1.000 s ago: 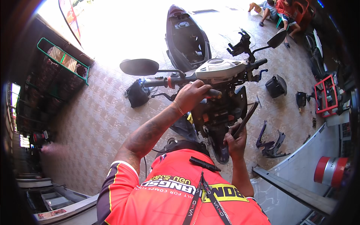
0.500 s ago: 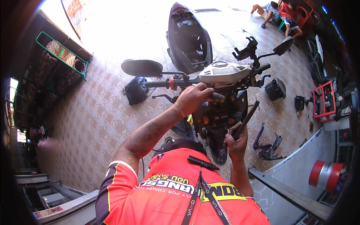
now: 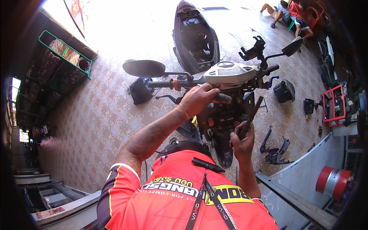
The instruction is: The person works on a motorcycle in a repair shop, using a screwdriver to adjust components near the handlebars and front assembly. The person retrieves a box from the floor and hands it to a person behind a counter, then returns to the motorcycle to continue adjustments.
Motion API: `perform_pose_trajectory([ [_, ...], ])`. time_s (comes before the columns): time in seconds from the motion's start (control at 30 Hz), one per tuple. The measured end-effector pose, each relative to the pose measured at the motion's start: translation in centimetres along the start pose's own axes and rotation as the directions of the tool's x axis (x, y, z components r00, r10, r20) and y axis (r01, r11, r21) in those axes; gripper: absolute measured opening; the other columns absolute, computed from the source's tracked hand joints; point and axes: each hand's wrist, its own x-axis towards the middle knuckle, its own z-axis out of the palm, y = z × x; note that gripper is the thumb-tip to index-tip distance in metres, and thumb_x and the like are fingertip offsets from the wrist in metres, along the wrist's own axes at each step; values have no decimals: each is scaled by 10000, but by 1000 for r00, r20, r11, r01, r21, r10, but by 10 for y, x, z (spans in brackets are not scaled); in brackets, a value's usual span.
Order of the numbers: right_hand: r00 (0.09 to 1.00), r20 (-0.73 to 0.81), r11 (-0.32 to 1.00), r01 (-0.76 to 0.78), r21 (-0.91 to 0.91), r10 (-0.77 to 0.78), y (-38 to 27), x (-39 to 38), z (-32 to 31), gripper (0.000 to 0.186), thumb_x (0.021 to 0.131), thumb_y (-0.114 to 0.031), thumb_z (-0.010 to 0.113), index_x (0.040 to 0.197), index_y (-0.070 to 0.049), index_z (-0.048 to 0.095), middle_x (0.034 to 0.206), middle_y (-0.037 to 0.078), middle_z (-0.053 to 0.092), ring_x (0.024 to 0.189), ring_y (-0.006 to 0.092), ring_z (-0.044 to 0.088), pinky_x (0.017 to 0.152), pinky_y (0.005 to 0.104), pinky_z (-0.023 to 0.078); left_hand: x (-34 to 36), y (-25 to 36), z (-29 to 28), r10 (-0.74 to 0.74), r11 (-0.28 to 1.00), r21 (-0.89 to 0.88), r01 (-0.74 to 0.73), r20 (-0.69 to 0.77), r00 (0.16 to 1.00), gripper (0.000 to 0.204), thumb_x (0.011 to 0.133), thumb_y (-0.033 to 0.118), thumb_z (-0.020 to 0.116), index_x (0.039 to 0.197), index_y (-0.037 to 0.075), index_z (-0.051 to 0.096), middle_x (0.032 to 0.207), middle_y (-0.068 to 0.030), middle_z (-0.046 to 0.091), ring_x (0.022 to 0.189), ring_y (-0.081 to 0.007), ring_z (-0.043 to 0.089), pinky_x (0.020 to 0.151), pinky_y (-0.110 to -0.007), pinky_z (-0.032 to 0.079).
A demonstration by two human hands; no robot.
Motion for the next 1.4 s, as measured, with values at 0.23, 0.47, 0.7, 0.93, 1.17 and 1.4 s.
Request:
perform_pose_trajectory([
  [0.23,999,-30,987,-34,-156,30,21,22,14,283,847,-8,635,1046,-61,441,793,4,509,614,52,509,540,230,431,4,-3,7,-8,1000,3,8,-15,1000,352,789,99,736,1131,118,656,917,-86,620,809,-303,669,699,-410,539],
  [0.47,989,-75,988,-133,-85,127,27,34,11,279,861,-38,659,1080,-31,485,863,34,588,729,87,575,654,245,475,4,-6,15,-1,1000,25,2,-43,999,332,789,110,733,1114,120,668,926,-94,625,830,-314,671,703,-416,538],
  [0.7,996,-55,984,-73,-164,65,30,35,16,270,898,-55,657,1117,-16,503,933,54,622,822,99,589,729,254,484,1,-8,19,0,999,37,1,-22,1000,307,811,132,668,1117,138,641,959,-107,598,827,-328,667,713,-427,531],
  [0.93,999,-10,986,-39,-165,38,45,34,20,231,916,-52,619,1093,-82,473,801,5,547,474,56,466,406,220,368,2,-10,20,-25,999,30,25,3,1000,310,806,125,680,1114,133,649,952,-113,604,825,-333,664,708,-429,533],
  [1.17,997,-21,974,72,-216,-78,59,38,24,243,910,-71,637,1101,-72,488,811,7,555,534,84,503,485,255,412,1,-8,20,-14,1000,-6,14,-50,999,313,797,117,699,1107,125,658,939,-115,609,821,-334,665,701,-423,534],
  [1.4,1000,13,967,0,-257,4,53,34,25,246,921,-68,606,1130,-88,479,765,-20,509,508,68,498,427,235,390,0,-10,21,-45,999,-7,45,-53,998,315,787,105,715,1098,116,671,917,-110,614,820,-331,664,706,-424,535],
])
